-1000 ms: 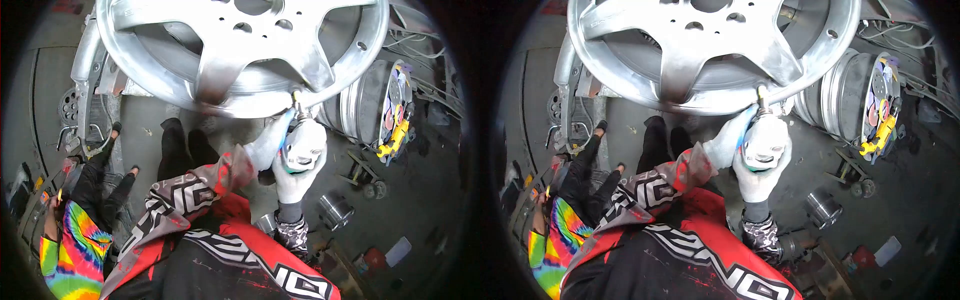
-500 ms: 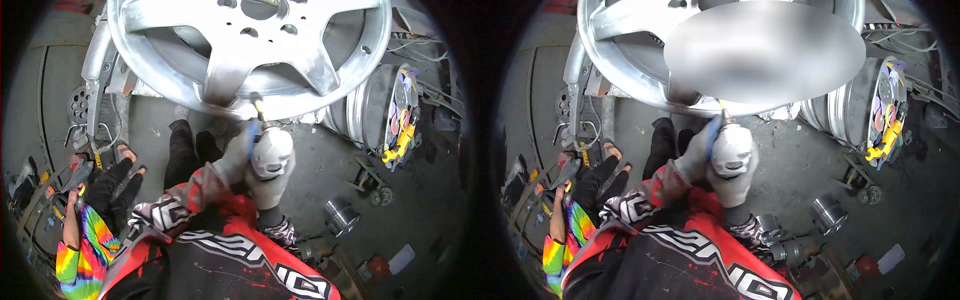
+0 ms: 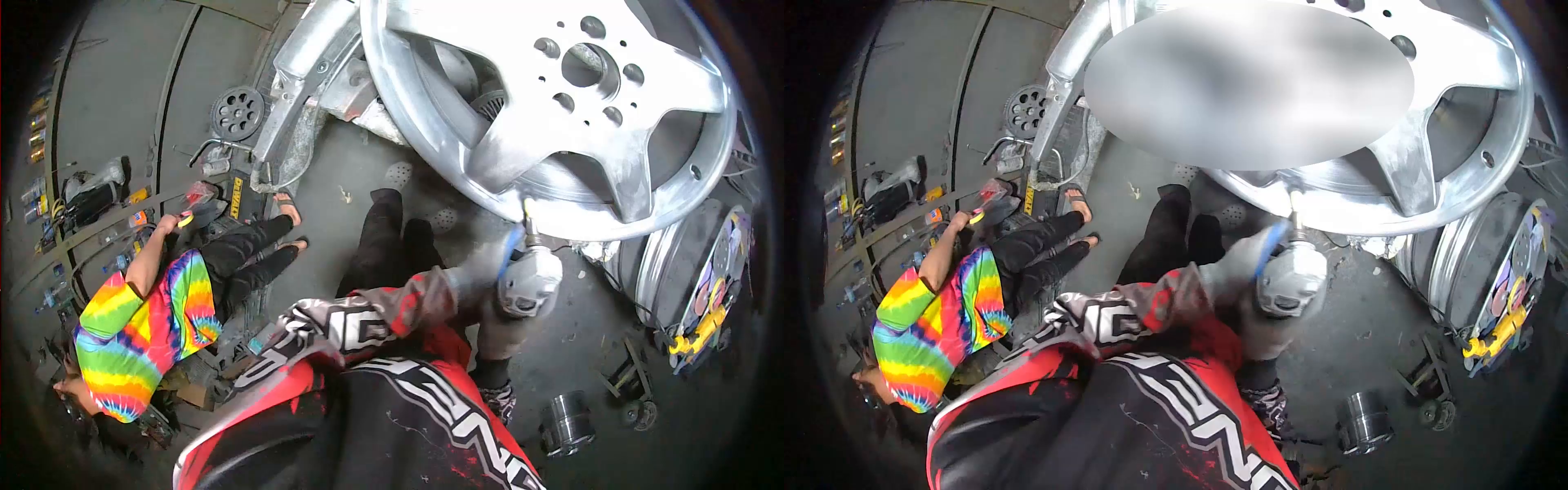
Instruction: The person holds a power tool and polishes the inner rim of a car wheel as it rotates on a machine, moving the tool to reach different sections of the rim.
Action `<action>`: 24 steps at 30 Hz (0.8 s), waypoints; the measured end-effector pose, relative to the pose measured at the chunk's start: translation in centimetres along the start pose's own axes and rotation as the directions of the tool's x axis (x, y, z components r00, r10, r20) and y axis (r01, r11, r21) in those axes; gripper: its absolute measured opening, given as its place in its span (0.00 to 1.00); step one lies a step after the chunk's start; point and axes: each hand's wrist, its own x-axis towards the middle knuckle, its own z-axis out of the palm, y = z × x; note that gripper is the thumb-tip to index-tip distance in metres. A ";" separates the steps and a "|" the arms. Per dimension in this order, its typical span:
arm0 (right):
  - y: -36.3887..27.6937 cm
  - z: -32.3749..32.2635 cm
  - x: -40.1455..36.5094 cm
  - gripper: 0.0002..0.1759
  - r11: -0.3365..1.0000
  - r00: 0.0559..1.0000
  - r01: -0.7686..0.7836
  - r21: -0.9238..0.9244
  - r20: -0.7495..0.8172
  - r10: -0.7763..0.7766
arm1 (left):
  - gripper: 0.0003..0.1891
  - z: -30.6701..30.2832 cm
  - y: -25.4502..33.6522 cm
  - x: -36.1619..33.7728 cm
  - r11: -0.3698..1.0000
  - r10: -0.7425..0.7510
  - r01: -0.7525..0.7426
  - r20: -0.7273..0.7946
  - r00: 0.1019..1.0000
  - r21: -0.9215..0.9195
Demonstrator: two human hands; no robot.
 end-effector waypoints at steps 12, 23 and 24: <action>2.1 -6.0 4.0 0.60 0.994 0.953 -0.105 -0.020 -0.288 0.095 | 0.24 6.8 -3.8 6.2 0.999 0.041 -0.038 0.288 0.957 -0.016; -0.5 -0.3 -0.6 0.56 0.995 0.999 -0.045 -0.086 0.015 0.047 | 0.31 0.9 0.1 -1.8 0.993 -0.081 0.069 -0.141 0.987 -0.091; -0.4 -0.4 -0.7 0.56 0.996 0.999 -0.042 -0.076 0.023 0.044 | 0.21 1.3 1.3 -2.7 0.995 -0.099 0.099 -0.151 0.984 -0.007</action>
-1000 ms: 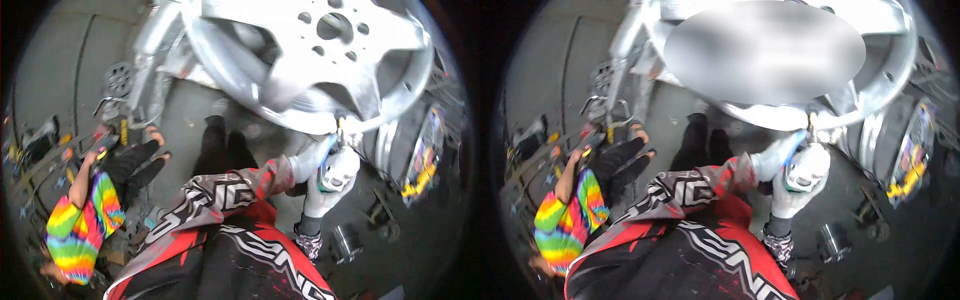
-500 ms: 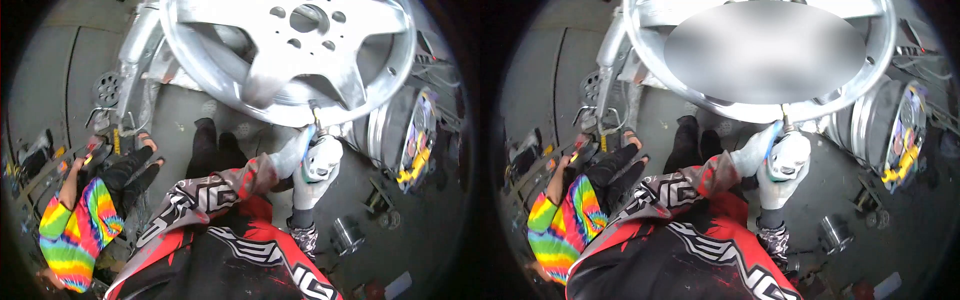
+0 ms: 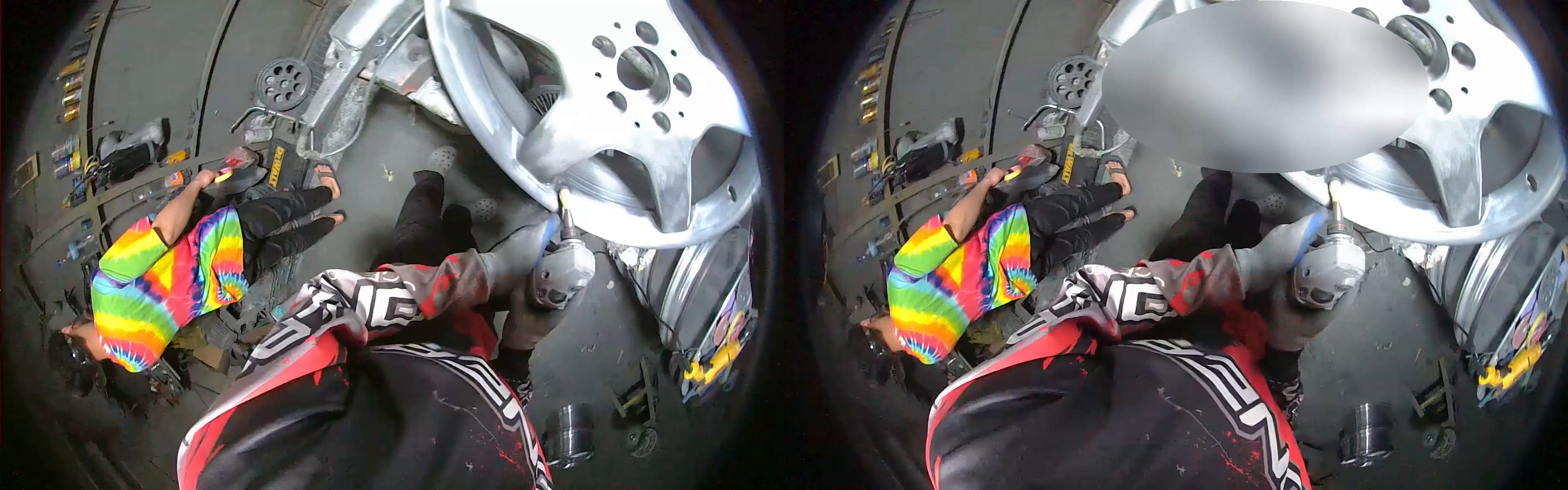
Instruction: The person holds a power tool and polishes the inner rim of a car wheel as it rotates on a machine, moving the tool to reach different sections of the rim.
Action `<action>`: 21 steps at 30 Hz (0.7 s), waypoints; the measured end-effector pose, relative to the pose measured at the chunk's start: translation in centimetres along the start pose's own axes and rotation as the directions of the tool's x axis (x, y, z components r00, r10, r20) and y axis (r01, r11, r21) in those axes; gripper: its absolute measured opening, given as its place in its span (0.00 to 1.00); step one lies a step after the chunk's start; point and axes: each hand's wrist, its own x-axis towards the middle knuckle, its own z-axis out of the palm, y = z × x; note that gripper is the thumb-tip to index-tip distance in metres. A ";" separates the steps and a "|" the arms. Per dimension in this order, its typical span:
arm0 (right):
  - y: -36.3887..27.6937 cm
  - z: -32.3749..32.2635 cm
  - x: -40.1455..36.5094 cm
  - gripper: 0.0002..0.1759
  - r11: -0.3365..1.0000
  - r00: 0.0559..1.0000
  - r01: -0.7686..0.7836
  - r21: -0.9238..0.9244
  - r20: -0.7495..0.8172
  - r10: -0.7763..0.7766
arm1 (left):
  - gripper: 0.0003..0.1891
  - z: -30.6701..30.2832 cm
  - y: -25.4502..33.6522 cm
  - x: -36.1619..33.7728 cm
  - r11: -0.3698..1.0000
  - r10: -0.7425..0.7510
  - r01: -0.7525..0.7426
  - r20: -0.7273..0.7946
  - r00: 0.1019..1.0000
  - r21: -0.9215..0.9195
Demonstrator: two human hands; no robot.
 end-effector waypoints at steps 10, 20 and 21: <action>2.9 -5.1 4.2 0.52 0.997 0.964 0.039 0.068 -0.265 -0.019 | 0.16 5.3 -4.9 9.7 0.568 0.527 -0.744 0.539 0.657 0.352; 2.4 2.2 -0.3 0.59 0.928 0.988 -0.152 0.340 0.052 0.143 | 0.19 -5.0 -3.8 8.1 0.997 0.072 -0.066 0.185 0.980 -0.038; 2.1 2.3 0.1 0.58 0.885 0.982 -0.191 0.425 0.085 0.171 | 0.19 -4.4 -3.4 7.4 0.995 0.091 -0.080 0.209 0.974 -0.062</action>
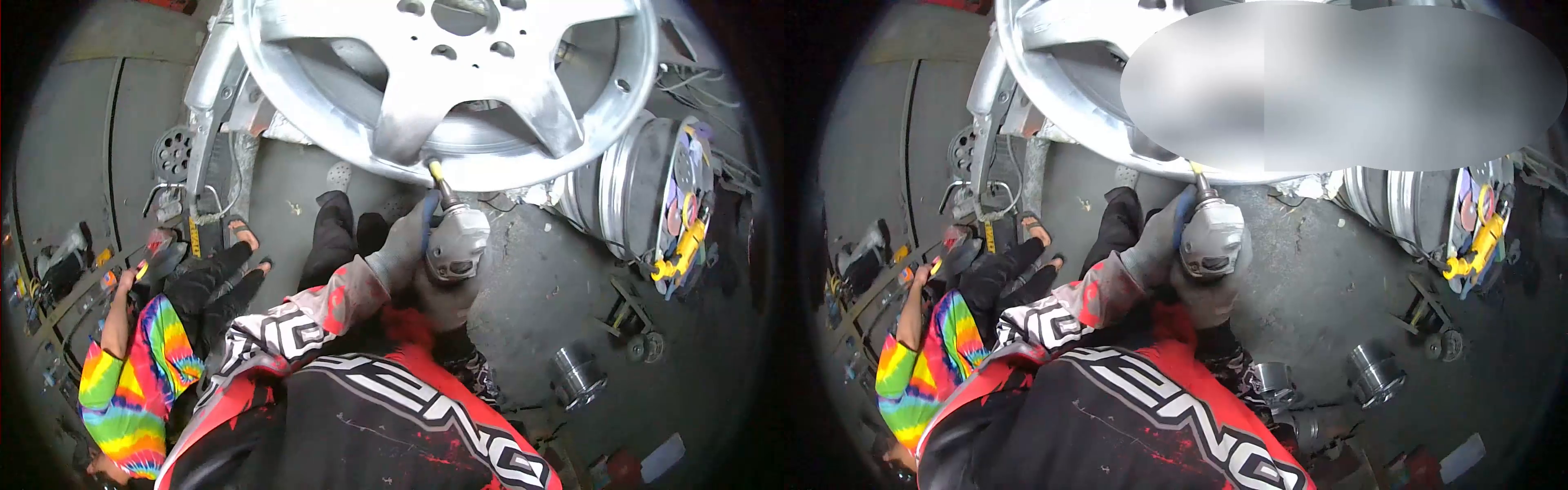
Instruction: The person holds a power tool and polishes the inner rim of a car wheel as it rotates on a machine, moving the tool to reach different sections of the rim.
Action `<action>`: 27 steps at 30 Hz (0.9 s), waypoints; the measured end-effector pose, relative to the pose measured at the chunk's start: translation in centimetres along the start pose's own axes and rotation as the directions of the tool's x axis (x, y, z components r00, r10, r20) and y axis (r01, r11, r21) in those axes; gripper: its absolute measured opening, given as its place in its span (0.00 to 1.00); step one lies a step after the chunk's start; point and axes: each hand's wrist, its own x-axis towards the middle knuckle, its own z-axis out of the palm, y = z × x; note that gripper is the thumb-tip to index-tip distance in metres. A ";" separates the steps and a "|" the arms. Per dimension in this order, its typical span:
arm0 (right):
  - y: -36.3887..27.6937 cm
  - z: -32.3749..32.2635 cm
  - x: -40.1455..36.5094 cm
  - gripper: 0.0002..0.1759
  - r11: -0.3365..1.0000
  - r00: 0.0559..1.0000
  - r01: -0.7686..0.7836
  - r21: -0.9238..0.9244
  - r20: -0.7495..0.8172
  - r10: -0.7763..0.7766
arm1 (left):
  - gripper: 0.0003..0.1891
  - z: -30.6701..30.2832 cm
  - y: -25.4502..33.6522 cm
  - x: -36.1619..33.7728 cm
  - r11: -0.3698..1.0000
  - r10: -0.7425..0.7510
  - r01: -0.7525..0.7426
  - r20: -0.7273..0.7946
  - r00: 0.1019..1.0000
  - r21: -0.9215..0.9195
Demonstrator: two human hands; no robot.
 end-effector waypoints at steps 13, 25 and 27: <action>-2.2 -3.8 2.7 0.57 0.974 0.951 0.045 -0.223 -0.290 -0.110 | 0.17 6.0 -2.5 3.3 0.959 0.249 -0.277 0.279 0.927 0.063; -0.5 -2.2 0.4 0.47 0.983 0.987 0.103 0.155 -0.136 -0.082 | 0.27 3.9 -1.2 -1.3 0.995 0.094 -0.095 0.130 0.987 0.003; -4.3 -4.1 -1.0 0.58 0.978 0.961 0.210 -0.009 -0.179 -0.208 | 0.31 4.7 -1.4 -2.1 0.993 -0.088 0.062 0.279 0.956 0.102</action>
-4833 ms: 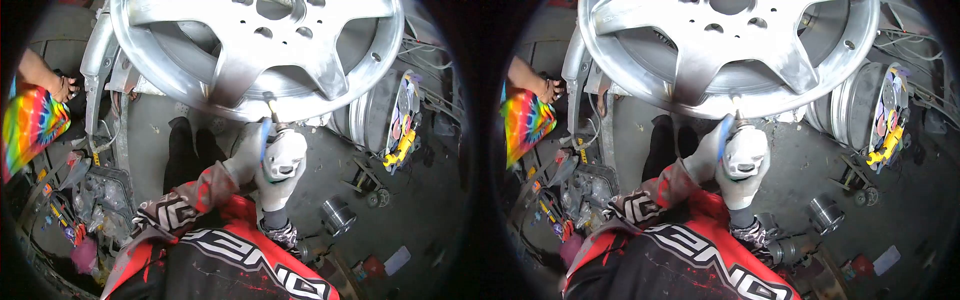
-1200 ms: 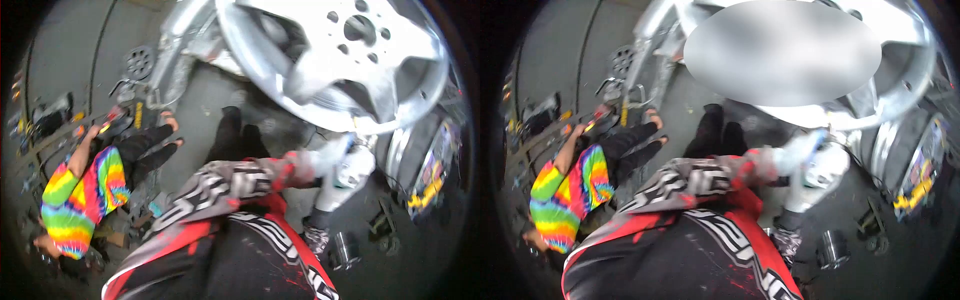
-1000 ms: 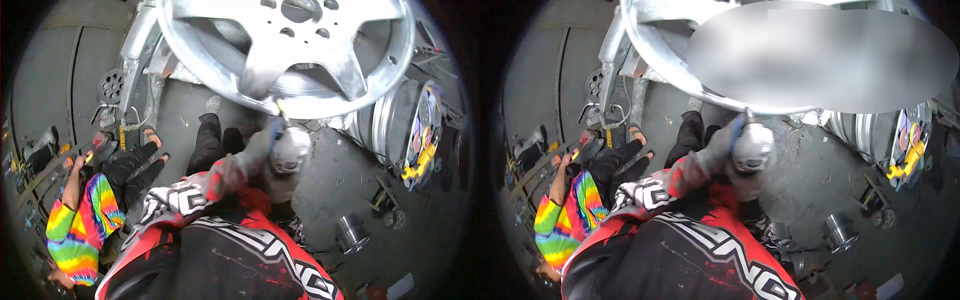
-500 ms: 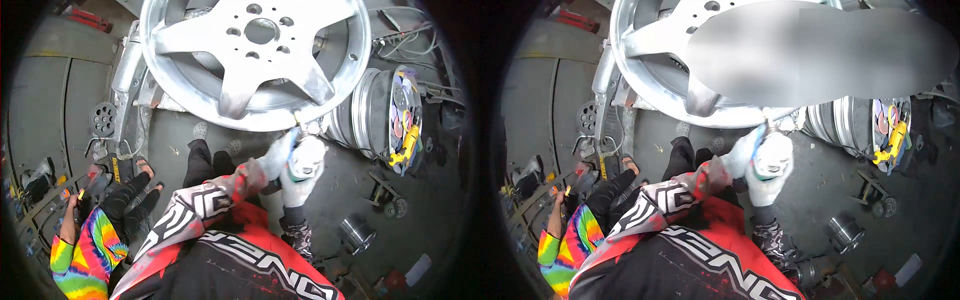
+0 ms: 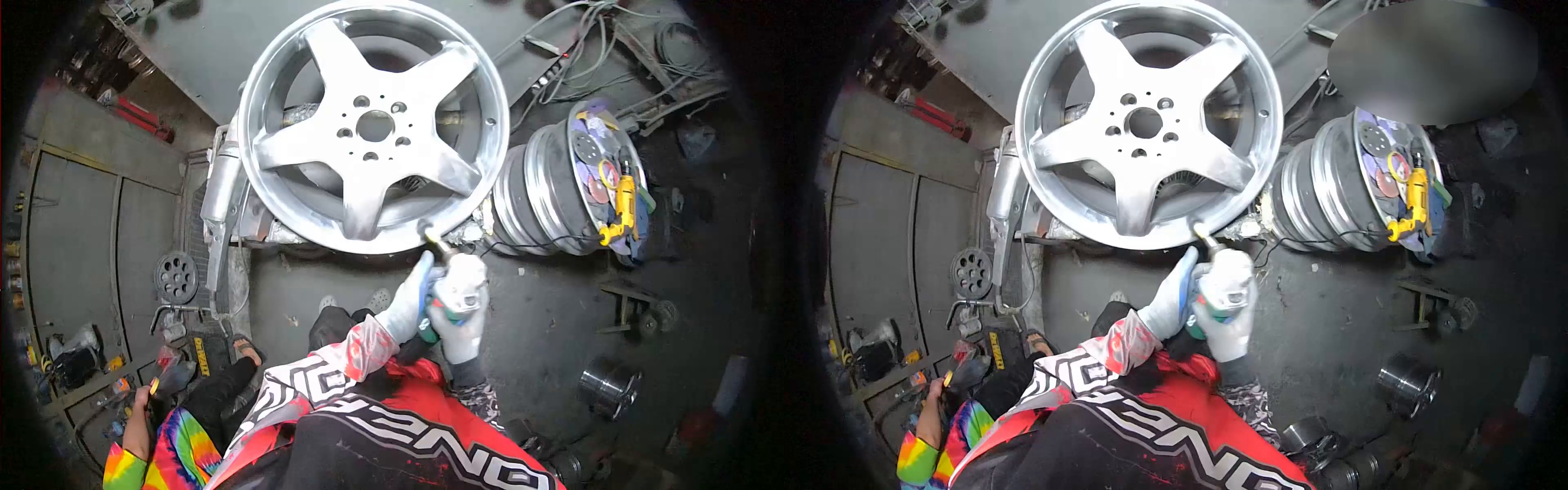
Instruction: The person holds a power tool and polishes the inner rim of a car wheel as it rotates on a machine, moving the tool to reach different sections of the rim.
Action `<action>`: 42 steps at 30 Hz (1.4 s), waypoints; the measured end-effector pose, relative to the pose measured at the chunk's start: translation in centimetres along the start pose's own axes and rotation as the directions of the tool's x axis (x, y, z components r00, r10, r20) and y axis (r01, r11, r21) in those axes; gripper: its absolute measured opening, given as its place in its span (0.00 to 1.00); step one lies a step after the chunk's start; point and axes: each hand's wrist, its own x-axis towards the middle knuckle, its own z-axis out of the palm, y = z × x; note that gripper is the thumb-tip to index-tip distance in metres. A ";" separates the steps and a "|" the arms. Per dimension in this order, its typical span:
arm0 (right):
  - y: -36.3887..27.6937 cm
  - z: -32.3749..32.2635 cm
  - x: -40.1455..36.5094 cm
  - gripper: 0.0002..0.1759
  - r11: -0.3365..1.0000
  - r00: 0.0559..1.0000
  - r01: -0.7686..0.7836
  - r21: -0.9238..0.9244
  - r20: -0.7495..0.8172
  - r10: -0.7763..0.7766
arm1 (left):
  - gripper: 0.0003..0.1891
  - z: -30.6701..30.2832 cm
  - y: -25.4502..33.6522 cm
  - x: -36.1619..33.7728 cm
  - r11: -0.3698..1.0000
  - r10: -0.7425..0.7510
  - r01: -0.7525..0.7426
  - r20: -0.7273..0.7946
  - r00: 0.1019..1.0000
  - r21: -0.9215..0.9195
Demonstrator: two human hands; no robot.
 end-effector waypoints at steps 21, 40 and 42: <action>-4.0 -0.2 -11.8 0.34 0.349 0.964 -0.238 0.906 0.176 0.199 | 0.35 -3.4 -1.9 -22.5 -0.283 0.168 -0.290 0.345 0.923 0.914; -5.4 5.7 -13.1 0.31 0.662 0.908 -0.318 0.679 0.419 0.007 | 0.26 -10.1 -1.5 -30.0 -0.356 0.571 -0.299 0.459 0.681 0.886; -6.4 6.3 -12.7 0.31 0.693 0.872 -0.361 0.624 0.490 0.013 | 0.26 -9.9 -1.1 -29.6 -0.332 0.563 -0.275 0.424 0.709 0.902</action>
